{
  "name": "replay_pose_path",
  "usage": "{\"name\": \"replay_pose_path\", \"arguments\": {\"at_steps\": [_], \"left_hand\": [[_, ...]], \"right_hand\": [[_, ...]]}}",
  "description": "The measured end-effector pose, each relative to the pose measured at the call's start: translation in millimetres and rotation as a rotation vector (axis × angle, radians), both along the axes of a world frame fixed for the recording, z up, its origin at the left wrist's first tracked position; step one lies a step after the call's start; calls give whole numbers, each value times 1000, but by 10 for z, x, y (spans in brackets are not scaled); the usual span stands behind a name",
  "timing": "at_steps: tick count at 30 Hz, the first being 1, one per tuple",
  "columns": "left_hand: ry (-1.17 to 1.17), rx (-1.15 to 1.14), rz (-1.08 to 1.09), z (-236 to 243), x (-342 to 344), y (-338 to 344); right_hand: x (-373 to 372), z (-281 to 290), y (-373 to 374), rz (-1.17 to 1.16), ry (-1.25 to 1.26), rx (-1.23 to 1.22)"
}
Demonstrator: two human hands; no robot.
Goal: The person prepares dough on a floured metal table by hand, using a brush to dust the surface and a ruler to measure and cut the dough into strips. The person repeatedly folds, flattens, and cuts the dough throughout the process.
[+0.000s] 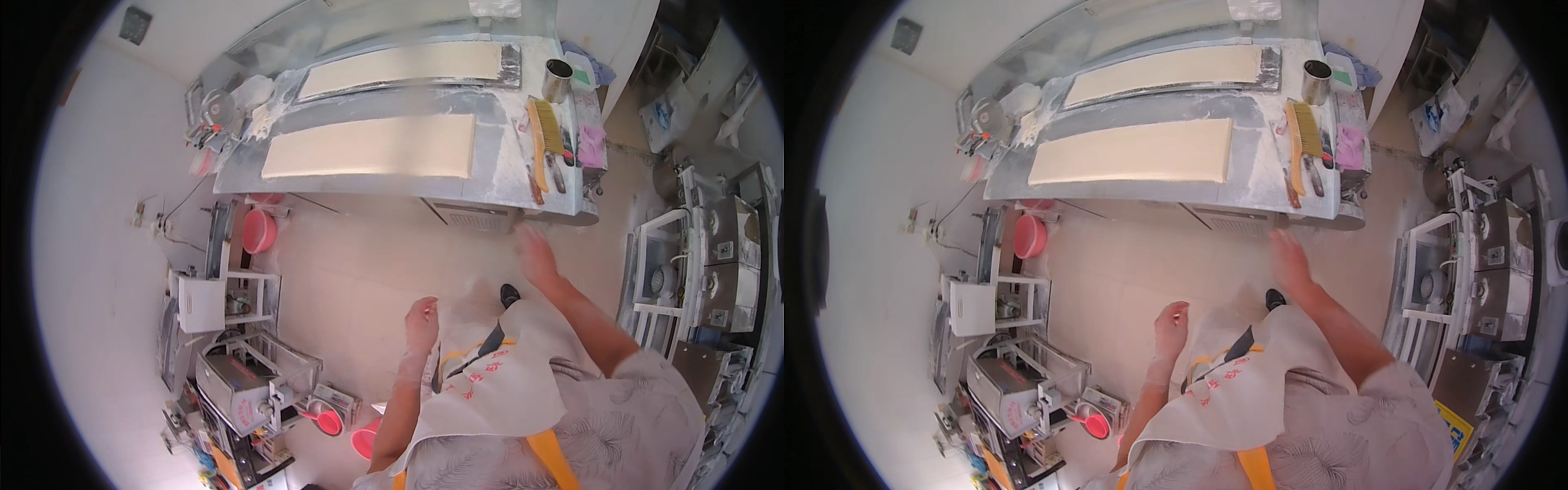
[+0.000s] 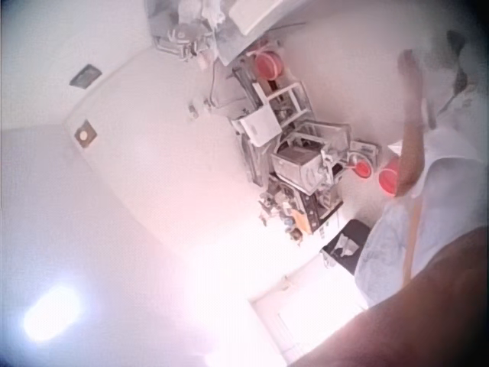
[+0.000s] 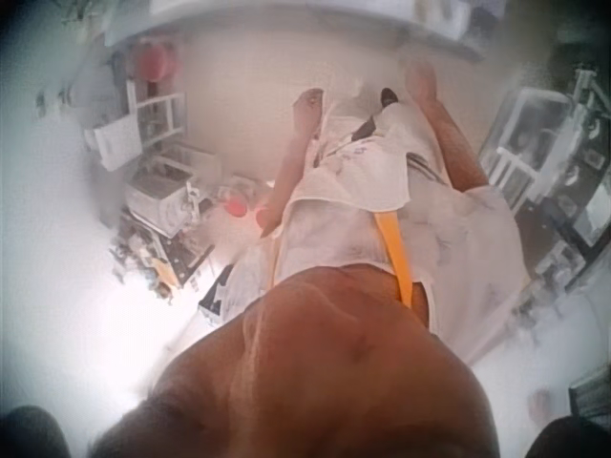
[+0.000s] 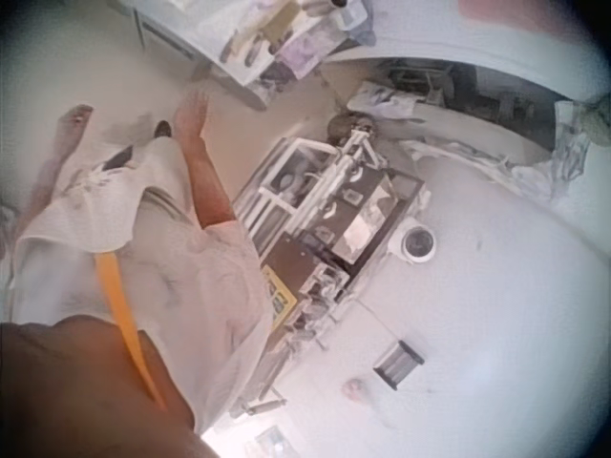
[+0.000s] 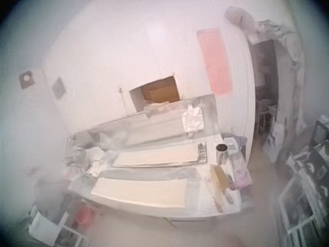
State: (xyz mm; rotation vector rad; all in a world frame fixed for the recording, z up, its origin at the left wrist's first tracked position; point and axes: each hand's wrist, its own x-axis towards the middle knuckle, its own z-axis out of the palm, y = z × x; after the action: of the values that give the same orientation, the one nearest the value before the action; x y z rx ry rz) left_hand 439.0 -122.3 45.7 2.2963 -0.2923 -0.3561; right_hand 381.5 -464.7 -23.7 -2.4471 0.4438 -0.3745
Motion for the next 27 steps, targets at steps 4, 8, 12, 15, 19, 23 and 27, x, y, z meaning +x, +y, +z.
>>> {"name": "replay_pose_path", "arguments": {"at_steps": [4, 8, 12, 15, 19, 23, 27], "left_hand": [[-27, -41, 51, 76, 1083, -72], [-68, -26, -76, 85, 2193, -95], [-96, -25, -297, -31, 3436, -101], [-60, -32, -390, 133, 4147, -261], [-93, -29, -537, 197, 4970, -691], [-159, -79, -681, 289, 5503, -1519], [-114, -98, -775, 458, 5749, -2551]], "right_hand": [[2123, 430, -56, 98, -210, -113], [3344, 382, -121, 83, -115, -285], [3767, -43, -331, -36, 83, -295], [3661, -121, -473, -134, 150, -290], [3748, -17, -762, -361, 7, -196], [4143, 52, -1478, -637, -151, -17], [4612, 75, -2384, -793, -362, 122]]}}
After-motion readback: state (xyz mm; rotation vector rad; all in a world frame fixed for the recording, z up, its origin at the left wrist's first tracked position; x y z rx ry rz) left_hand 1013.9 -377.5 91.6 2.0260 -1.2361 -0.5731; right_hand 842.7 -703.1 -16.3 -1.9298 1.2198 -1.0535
